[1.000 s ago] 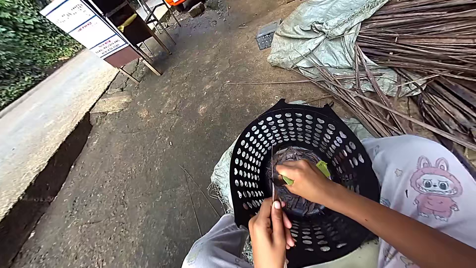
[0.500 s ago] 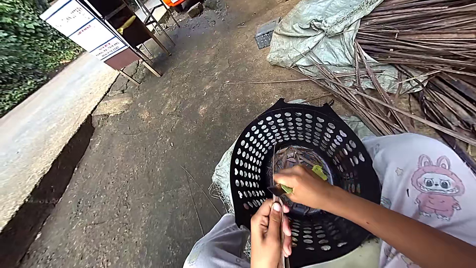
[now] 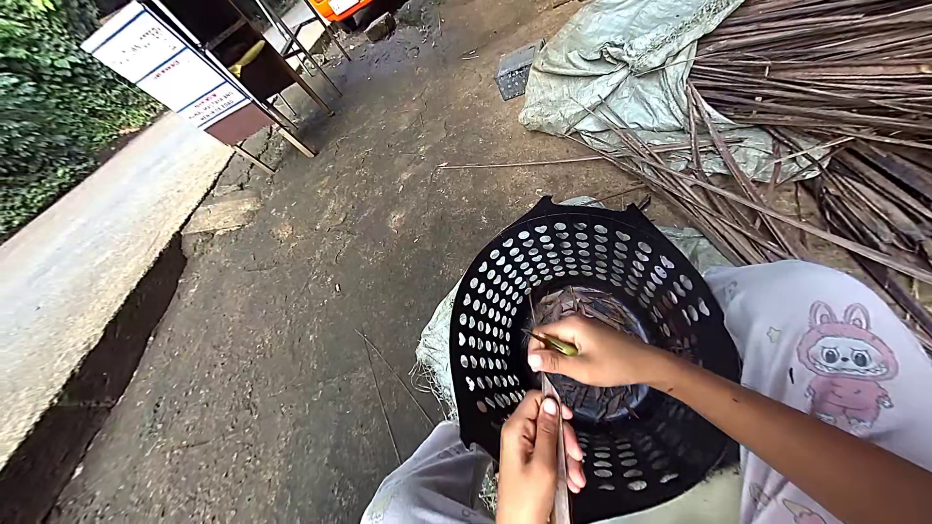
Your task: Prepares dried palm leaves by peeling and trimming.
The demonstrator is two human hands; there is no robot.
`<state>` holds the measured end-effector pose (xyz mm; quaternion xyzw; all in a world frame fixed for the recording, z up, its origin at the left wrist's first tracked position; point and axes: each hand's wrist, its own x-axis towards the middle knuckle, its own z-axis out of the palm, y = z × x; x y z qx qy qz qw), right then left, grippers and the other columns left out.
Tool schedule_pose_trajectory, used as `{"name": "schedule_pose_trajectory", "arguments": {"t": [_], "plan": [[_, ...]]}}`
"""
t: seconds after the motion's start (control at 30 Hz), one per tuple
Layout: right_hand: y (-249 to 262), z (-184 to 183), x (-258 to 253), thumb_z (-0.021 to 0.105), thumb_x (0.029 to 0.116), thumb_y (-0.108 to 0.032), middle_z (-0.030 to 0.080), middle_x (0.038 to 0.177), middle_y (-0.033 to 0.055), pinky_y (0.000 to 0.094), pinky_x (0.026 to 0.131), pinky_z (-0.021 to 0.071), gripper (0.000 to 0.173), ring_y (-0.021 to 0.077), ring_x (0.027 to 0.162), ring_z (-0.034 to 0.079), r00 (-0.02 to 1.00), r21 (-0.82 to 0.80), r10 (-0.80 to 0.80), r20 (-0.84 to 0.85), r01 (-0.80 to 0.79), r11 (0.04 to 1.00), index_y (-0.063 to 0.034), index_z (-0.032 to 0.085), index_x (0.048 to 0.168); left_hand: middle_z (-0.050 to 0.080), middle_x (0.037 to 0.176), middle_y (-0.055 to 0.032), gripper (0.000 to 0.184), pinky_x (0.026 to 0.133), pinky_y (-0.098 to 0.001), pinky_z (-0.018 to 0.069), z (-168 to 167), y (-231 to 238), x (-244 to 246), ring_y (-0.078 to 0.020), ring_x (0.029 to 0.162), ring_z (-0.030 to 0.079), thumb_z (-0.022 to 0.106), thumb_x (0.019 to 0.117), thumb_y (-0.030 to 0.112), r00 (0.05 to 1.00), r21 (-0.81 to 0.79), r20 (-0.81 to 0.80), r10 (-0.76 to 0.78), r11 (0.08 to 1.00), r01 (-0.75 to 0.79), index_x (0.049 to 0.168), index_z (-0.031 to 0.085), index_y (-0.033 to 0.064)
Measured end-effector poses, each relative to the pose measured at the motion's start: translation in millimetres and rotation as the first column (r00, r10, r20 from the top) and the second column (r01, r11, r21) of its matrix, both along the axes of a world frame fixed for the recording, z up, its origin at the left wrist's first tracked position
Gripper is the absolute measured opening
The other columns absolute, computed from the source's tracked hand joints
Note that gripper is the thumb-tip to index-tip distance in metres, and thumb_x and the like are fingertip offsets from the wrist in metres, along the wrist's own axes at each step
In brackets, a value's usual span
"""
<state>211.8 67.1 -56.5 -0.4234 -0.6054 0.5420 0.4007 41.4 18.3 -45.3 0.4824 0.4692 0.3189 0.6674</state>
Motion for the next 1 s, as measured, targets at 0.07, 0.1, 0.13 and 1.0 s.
{"name": "schedule_pose_trajectory", "arguments": {"t": [0.07,0.1,0.13,1.0], "plan": [[2,1,0,0.055,0.0991,-0.006,0.046,0.068,-0.0028,0.0143,0.056,0.0301,0.020,-0.0042,0.059,0.037,0.987,0.018,-0.159,0.010,0.159,0.987,0.0100,0.061,0.088,0.061,0.062,0.0145,0.027,0.053,-0.0087,0.0499,0,0,-4,0.0081,0.052,0.058,0.032,0.1048,-0.001,0.998,-0.022,-0.008,-0.066,0.998,0.065,0.096,0.056,0.0057],[4,2,3,0.054,0.1002,-0.006,0.046,0.068,-0.0051,0.0124,0.055,0.0312,0.019,-0.0060,0.057,0.038,0.973,-0.003,-0.231,0.003,0.231,0.973,0.0079,0.060,0.089,0.062,0.064,0.0148,0.026,0.056,-0.0095,0.0513,0,1,-7,0.0077,0.055,0.060,0.032,0.1046,0.000,0.994,-0.035,-0.007,-0.112,0.993,0.112,0.098,0.056,0.0061],[6,3,6,0.052,0.1010,-0.005,0.046,0.069,-0.0071,0.0108,0.054,0.0316,0.017,-0.0076,0.056,0.038,0.958,-0.026,-0.286,-0.015,0.286,0.958,0.0057,0.059,0.089,0.063,0.066,0.0152,0.025,0.058,-0.0101,0.0525,-1,1,-10,0.0074,0.057,0.061,0.032,0.1043,0.000,0.988,-0.044,-0.004,-0.155,0.987,0.155,0.099,0.056,0.0066],[-17,-34,-22,0.073,0.0616,0.005,0.060,0.061,0.0191,0.0409,0.043,0.0478,0.014,0.0322,0.049,0.062,0.784,0.706,-0.548,0.292,0.210,0.677,0.0081,0.067,0.073,0.052,0.051,0.0173,0.040,0.044,-0.0057,0.0399,0,1,0,0.0109,0.043,0.049,0.024,0.1053,0.001,0.951,-0.171,0.303,0.065,0.985,-0.013,0.084,0.056,0.0150]]}}
